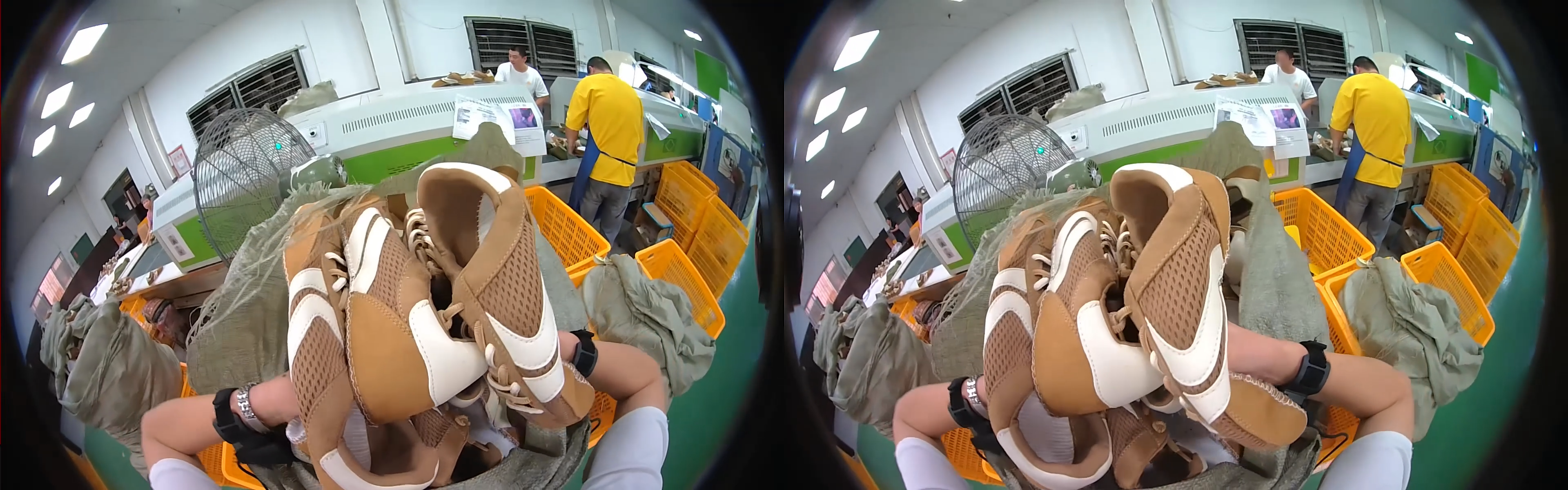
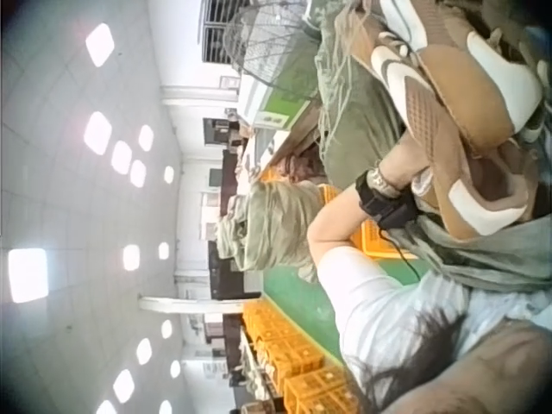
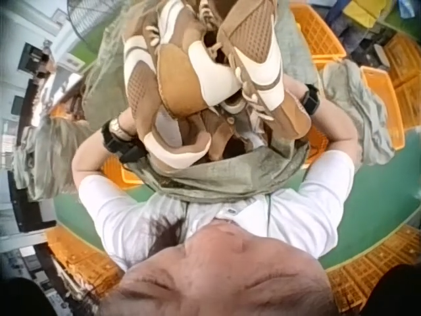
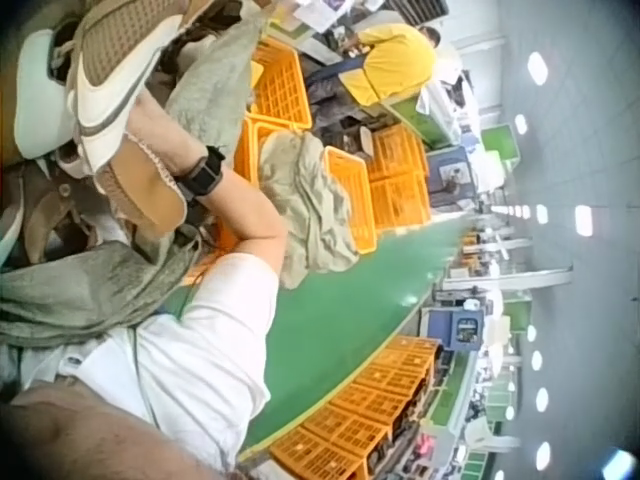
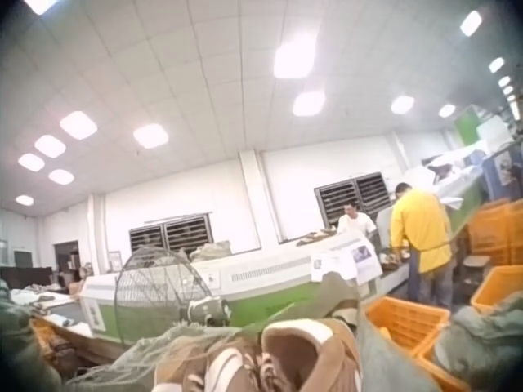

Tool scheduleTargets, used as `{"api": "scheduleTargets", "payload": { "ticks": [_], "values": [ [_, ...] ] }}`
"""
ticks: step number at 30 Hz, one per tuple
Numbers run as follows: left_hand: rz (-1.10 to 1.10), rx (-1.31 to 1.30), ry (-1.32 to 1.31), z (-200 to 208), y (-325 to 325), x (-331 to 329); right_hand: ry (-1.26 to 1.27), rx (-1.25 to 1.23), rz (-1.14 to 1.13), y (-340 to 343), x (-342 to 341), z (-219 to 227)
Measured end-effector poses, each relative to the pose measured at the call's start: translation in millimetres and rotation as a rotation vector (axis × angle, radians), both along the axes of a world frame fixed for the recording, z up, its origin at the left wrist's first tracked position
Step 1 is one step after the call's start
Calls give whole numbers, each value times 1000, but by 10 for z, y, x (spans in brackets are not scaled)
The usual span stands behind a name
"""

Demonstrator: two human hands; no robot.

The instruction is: The recorder takes finished shoe uppers from a bag, brings them to an assembly station, and places them onto shoe lasts (green foot molds) on a conveyor belt.

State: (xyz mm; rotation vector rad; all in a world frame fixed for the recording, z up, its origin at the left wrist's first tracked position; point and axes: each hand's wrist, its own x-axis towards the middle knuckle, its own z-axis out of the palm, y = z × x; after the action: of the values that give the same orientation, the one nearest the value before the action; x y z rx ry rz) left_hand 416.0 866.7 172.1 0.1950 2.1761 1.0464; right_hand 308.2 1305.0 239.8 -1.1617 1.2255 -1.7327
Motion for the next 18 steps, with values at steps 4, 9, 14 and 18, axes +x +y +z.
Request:
{"api": "scheduleTargets", "payload": {
  "ticks": [4,9,14,18],
  "values": [
    [26,-22,21,-123,150,245,-20,-76,165,163,83,60],
    [36,-22,77,185,374,119,-16,-137,351,100,372,311],
    [75,-42,120,876,333,-32,-24,-214,567,218,237,933],
    [63,-41,148,1283,107,-42,-36,-261,696,226,610,1033]
  ]
}}
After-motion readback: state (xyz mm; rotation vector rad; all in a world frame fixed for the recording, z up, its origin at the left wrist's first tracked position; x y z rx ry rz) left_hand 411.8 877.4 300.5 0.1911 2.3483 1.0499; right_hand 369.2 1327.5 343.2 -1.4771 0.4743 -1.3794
